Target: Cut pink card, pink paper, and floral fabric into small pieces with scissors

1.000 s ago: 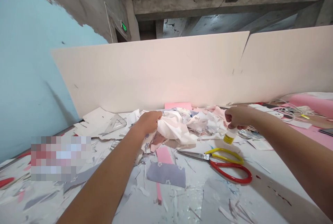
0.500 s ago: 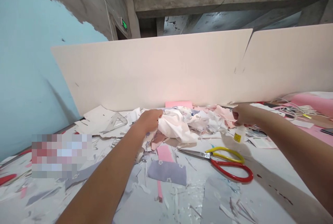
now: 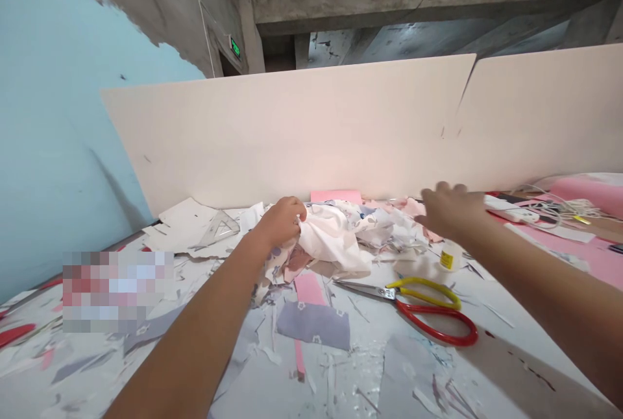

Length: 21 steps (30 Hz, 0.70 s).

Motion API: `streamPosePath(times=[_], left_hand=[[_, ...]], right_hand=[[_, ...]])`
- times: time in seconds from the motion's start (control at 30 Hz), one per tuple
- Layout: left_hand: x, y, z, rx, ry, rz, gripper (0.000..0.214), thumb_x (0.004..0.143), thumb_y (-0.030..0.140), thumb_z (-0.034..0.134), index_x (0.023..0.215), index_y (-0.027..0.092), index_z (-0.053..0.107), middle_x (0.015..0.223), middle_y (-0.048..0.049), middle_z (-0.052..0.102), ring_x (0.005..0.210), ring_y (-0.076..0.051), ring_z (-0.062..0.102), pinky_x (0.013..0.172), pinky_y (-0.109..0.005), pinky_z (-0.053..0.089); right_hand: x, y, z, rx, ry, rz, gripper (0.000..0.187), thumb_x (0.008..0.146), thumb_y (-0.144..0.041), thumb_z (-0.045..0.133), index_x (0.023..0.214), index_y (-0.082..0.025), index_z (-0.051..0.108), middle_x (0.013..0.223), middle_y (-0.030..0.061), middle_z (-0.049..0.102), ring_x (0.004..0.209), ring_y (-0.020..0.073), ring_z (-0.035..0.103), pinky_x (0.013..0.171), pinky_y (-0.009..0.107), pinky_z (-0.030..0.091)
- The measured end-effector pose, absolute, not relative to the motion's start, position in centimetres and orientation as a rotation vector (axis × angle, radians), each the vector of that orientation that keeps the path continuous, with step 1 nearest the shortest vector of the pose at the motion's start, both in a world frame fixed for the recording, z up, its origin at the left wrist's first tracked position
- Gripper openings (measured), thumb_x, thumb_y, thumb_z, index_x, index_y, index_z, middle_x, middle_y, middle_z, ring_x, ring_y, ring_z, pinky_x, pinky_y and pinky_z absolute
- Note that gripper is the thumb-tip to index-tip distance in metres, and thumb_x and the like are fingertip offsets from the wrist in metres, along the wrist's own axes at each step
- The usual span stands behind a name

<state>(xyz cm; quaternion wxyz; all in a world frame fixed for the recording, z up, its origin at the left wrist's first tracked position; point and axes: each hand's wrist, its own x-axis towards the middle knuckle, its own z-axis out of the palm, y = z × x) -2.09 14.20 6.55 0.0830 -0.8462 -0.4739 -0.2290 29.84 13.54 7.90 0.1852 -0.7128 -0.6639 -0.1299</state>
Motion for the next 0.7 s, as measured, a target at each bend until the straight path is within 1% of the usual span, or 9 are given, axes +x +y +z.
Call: streamPosePath(times=[0.13,0.17,0.23,0.27,0.3,0.37,0.47,0.6,0.7], left_hand=[[-2.2,13.9,7.2,-2.544,-1.515,-0.751,0.018,0.061,0.016,0.047,0.074,0.023,0.057,0.095,-0.0018,0.049,0.089,-0.017,0.048,0.065,-0.024,0.041],[-2.2,13.9,7.5,-2.525,-1.561,-0.740,0.019,0.063,0.016,0.046,0.076,0.023,0.058,0.093,-0.0020,0.048,0.083,-0.016,0.049,0.061,-0.024,0.040],[-2.3,13.8,8.3,-2.485,-1.619,-0.717,0.021,0.067,0.017,0.043,0.079,0.023,0.058,0.088,-0.0021,0.048,0.073,-0.014,0.050,0.058,-0.023,0.039],[-2.4,13.8,8.7,-2.462,-1.626,-0.708,0.022,0.068,0.016,0.041,0.080,0.023,0.058,0.085,-0.0021,0.048,0.071,-0.014,0.050,0.058,-0.024,0.039],[-2.4,13.8,9.2,-2.423,-1.621,-0.710,0.023,0.070,0.015,0.039,0.081,0.022,0.058,0.083,-0.0022,0.049,0.071,-0.014,0.050,0.059,-0.024,0.038],[-2.2,13.6,9.7,-2.261,-1.596,-0.761,0.027,0.072,0.013,0.036,0.087,0.022,0.056,0.082,-0.0034,0.050,0.075,-0.015,0.050,0.062,-0.025,0.038],[-1.6,12.9,8.7,-2.012,-1.437,-0.779,0.033,0.077,0.014,0.033,0.105,0.019,0.050,0.095,-0.0086,0.050,0.085,-0.019,0.049,0.069,-0.029,0.037],[-1.6,12.1,4.5,-2.298,-0.928,-0.266,0.031,0.077,0.018,0.038,0.104,0.024,0.052,0.100,-0.0087,0.053,0.094,-0.021,0.047,0.079,-0.034,0.034],[-3.8,12.8,2.8,-2.220,-0.969,-0.157,0.049,0.071,0.015,0.046,0.119,0.025,0.040,0.117,-0.0117,0.048,0.113,-0.027,0.037,0.089,-0.045,0.027]], right_hand=[[22.6,10.5,5.4,-1.319,-2.445,-0.619,0.029,0.079,-0.030,0.043,0.103,-0.018,0.053,0.106,0.0134,0.052,0.095,0.0258,0.047,0.078,0.038,0.034],[20.9,10.1,4.6,-1.209,-2.508,-0.594,0.035,0.077,-0.035,0.046,0.108,-0.020,0.050,0.110,0.0125,0.050,0.097,0.0259,0.046,0.079,0.037,0.035],[18.5,10.3,3.6,-1.225,-2.491,-0.503,0.064,0.062,-0.044,0.061,0.119,-0.022,0.042,0.123,0.0144,0.041,0.105,0.0325,0.040,0.080,0.042,0.034],[17.7,10.9,3.4,-1.291,-2.428,-0.421,0.065,0.058,-0.039,0.065,0.117,-0.025,0.044,0.127,0.0137,0.038,0.109,0.0353,0.036,0.081,0.044,0.033],[17.2,11.7,3.6,-1.326,-2.386,-0.375,0.052,0.062,-0.034,0.062,0.111,-0.024,0.049,0.125,0.0136,0.042,0.109,0.0353,0.037,0.079,0.043,0.033],[16.8,13.8,4.9,-1.374,-2.322,-0.279,0.022,0.075,-0.028,0.046,0.092,-0.020,0.058,0.101,0.0138,0.058,0.094,0.0300,0.050,0.072,0.038,0.037],[16.9,16.8,8.1,-1.397,-2.181,-0.112,0.026,0.080,-0.027,0.036,0.085,-0.016,0.058,0.086,0.0132,0.063,0.078,0.0237,0.056,0.062,0.030,0.039],[17.5,19.0,12.1,-1.330,-1.993,0.116,0.025,0.078,-0.030,0.037,0.077,-0.015,0.058,0.085,0.0101,0.063,0.074,0.0181,0.057,0.058,0.023,0.040],[18.3,20.0,14.1,-1.306,-1.795,0.262,0.020,0.074,-0.027,0.039,0.075,-0.016,0.056,0.078,0.0101,0.062,0.065,0.0179,0.057,0.052,0.025,0.040]])
